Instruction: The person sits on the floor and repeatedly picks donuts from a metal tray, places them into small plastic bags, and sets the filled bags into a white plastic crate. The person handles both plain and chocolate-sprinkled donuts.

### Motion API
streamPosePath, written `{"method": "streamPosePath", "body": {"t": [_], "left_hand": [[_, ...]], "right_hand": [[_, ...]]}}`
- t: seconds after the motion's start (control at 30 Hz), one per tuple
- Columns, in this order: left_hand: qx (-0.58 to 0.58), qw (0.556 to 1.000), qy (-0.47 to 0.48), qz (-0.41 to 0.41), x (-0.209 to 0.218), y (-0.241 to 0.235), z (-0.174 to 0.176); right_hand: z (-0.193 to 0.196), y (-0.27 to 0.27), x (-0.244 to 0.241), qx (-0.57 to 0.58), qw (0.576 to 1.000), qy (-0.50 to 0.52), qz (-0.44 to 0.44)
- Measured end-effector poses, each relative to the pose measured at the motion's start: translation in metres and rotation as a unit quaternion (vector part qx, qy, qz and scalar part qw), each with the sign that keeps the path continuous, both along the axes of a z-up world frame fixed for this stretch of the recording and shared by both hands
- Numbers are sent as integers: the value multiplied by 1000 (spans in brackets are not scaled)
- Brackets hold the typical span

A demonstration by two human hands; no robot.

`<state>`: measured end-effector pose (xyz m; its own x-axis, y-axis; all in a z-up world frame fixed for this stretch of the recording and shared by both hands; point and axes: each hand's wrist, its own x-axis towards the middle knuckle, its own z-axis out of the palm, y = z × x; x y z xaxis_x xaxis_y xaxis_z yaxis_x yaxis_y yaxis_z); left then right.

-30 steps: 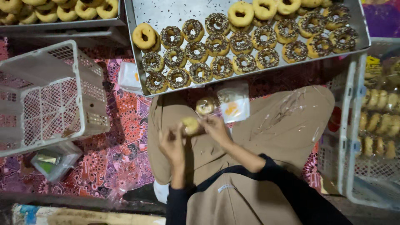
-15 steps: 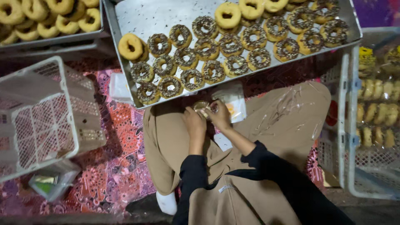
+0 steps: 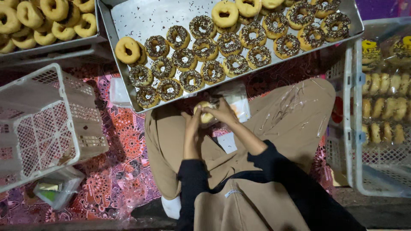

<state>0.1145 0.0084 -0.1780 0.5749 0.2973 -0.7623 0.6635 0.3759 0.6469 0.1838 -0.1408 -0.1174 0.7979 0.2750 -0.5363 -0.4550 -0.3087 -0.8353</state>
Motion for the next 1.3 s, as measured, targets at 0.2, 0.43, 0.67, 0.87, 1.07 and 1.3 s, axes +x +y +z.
{"method": "streamPosePath", "body": {"t": [0.2,0.43,0.67,0.87,1.07,1.3], "left_hand": [[-289,931,-201,102,-37,-17,83],[-437,852,-254,138,-59,-20,101],[-386,883,-240,116,-68,-28,67],[-407,872,-219,159,-75,-12,85],[-440,849,-244,162,-74,-13,90],[-262,922,-284,31,-82,-58,100]], "right_hand": [[87,-40,-19,145,988,-20,45],[161,-91,-43,87,957,-254,111],[155,-93,-53,-14,877,-473,90],[148,-143,-9,97,936,-337,-13],[166,-162,23,-382,847,-360,90],[181,-108,-73,-48,960,-207,184]]}}
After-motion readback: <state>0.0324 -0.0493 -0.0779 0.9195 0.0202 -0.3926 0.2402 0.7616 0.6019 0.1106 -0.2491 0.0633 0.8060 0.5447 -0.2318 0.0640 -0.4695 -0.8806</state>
